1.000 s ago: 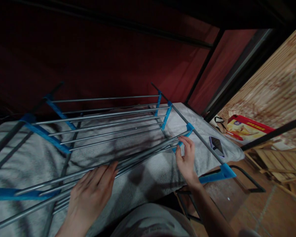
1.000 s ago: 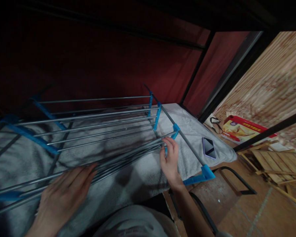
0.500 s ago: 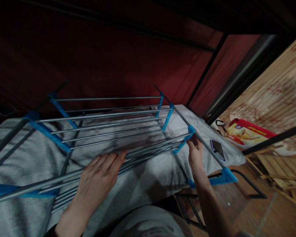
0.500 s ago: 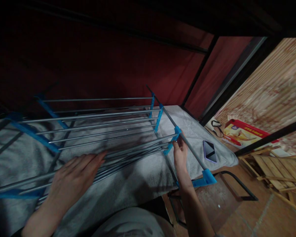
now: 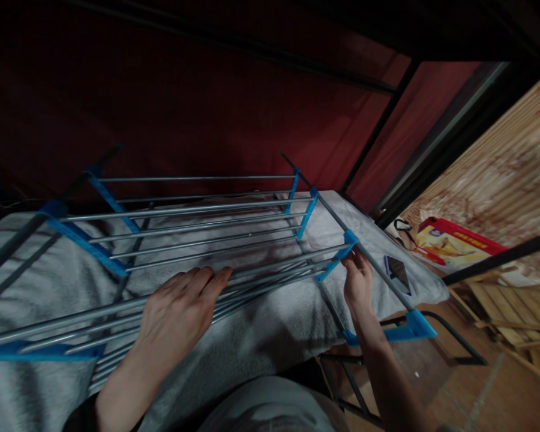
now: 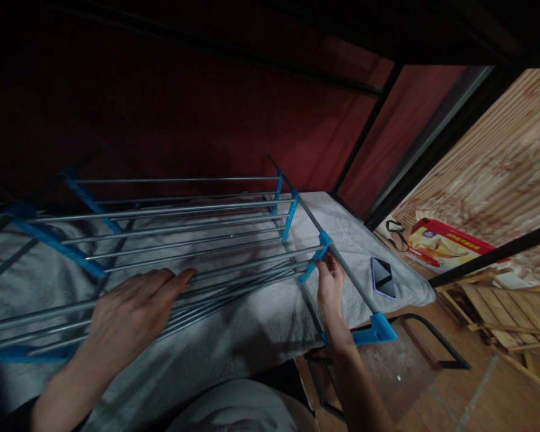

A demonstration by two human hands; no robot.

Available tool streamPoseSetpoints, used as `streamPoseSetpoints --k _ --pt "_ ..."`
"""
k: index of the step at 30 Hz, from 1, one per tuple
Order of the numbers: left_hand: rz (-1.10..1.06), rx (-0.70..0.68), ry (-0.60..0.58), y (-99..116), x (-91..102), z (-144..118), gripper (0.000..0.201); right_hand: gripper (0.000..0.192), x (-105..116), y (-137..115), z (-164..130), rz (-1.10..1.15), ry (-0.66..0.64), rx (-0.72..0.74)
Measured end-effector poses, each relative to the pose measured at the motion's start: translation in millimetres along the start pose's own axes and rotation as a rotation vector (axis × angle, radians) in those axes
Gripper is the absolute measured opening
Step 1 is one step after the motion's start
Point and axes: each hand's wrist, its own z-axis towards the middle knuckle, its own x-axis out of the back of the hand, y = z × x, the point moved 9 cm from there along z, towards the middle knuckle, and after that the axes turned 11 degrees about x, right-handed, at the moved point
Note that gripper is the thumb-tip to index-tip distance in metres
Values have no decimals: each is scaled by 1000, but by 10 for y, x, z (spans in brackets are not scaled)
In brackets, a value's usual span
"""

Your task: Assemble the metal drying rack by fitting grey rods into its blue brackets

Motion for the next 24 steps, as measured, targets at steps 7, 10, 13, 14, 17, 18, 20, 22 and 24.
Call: streamPoseSetpoints --k 7,10,13,14,17,18,20,22,24 --pt "6 4 -8 21 16 12 38 40 3 5 -23 -21 -4 -10" --pt "0 21 -25 11 20 44 39 43 3 -17 -27 -49 -13 3" --pt "-14 54 -52 -9 11 67 41 46 -1 -35 -28 -59 -30 19" --pt "-13 61 -55 -11 10 69 41 46 -3 -36 -28 -62 -36 22" --pt "-12 52 -38 9 14 63 40 46 -10 -38 -20 -74 -33 32" --pt "-14 43 -28 21 18 59 39 47 -20 -42 -17 -69 -26 40" --pt "-17 29 -15 41 17 49 36 50 -58 -56 -24 -34 -15 62" --pt "-22 25 -10 50 16 39 34 55 -99 -65 -79 11 -7 75" --pt "-9 21 -29 60 4 26 36 61 -96 -53 -215 24 16 54"
